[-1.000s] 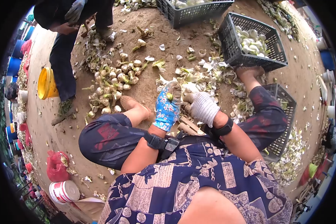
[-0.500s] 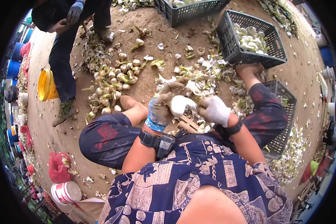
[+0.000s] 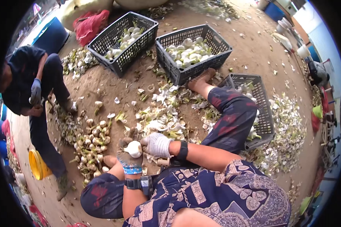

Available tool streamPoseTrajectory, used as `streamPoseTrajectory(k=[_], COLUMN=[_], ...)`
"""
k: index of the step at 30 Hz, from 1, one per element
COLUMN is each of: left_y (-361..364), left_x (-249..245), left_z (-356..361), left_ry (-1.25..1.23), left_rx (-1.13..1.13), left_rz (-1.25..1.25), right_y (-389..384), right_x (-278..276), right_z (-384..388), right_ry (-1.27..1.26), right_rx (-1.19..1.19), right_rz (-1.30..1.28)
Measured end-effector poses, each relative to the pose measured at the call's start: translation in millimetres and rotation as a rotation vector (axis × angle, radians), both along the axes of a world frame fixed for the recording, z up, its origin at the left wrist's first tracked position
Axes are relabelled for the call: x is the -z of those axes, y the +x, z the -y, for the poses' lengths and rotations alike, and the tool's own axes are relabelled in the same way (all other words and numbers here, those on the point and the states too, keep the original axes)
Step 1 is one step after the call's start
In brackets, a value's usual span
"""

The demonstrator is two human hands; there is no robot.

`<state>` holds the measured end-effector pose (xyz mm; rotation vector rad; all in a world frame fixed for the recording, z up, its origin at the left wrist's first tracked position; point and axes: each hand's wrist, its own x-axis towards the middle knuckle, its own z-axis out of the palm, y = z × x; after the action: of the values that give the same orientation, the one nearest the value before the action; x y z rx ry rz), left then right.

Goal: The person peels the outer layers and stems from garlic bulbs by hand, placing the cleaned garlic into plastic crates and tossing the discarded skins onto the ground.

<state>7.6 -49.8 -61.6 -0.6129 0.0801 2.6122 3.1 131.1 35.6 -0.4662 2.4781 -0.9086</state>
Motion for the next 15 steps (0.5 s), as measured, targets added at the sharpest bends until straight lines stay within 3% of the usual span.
streamPoseTrajectory(k=[3, 4, 6, 7, 8, 9, 10, 11, 12, 14, 15], left_y=[-13, -12, -10, -11, -13, -11, -10, -6, -3, 16, 12], left_x=[-8, -13, -26, -42, -55, -46, -44, -42, -39, -39, -51], left_z=[-6, -5, -7, -17, -28, -29, -35, -41, -41, -50, -52], left_ry=[-0.153, -0.236, -0.392, -0.437, -0.484, -0.551, -0.615, -0.635, -0.348, -1.382, -1.386], left_rx=[-0.05, -0.088, -0.169, -0.17, -0.17, -0.109, -0.05, -0.004, 0.164, 0.335, 0.335], left_rz=[0.059, 0.099, 0.175, 0.17, 0.162, 0.084, 0.012, 0.013, -0.043, -0.809, -0.813], right_y=[12, 10, 5, -5, -21, -13, -9, -4, 3, 13, 8], right_x=[-54, -66, -83, -55, -43, -16, -30, -43, -33, -25, -37], right_z=[-16, -28, -41, -41, -37, -38, -36, -31, -20, -12, -20], right_ry=[-0.692, -0.857, -0.867, -0.597, 0.143, 0.191, 0.24, 0.005, -0.189, -0.095, -0.166], right_rx=[0.02, -0.117, -0.113, -0.157, -0.112, -0.076, -0.04, -0.029, -0.005, 0.033, 0.062], right_rz=[0.589, 0.765, 0.737, 0.232, 0.104, -0.216, -0.532, -0.028, -0.052, -0.194, -0.061])
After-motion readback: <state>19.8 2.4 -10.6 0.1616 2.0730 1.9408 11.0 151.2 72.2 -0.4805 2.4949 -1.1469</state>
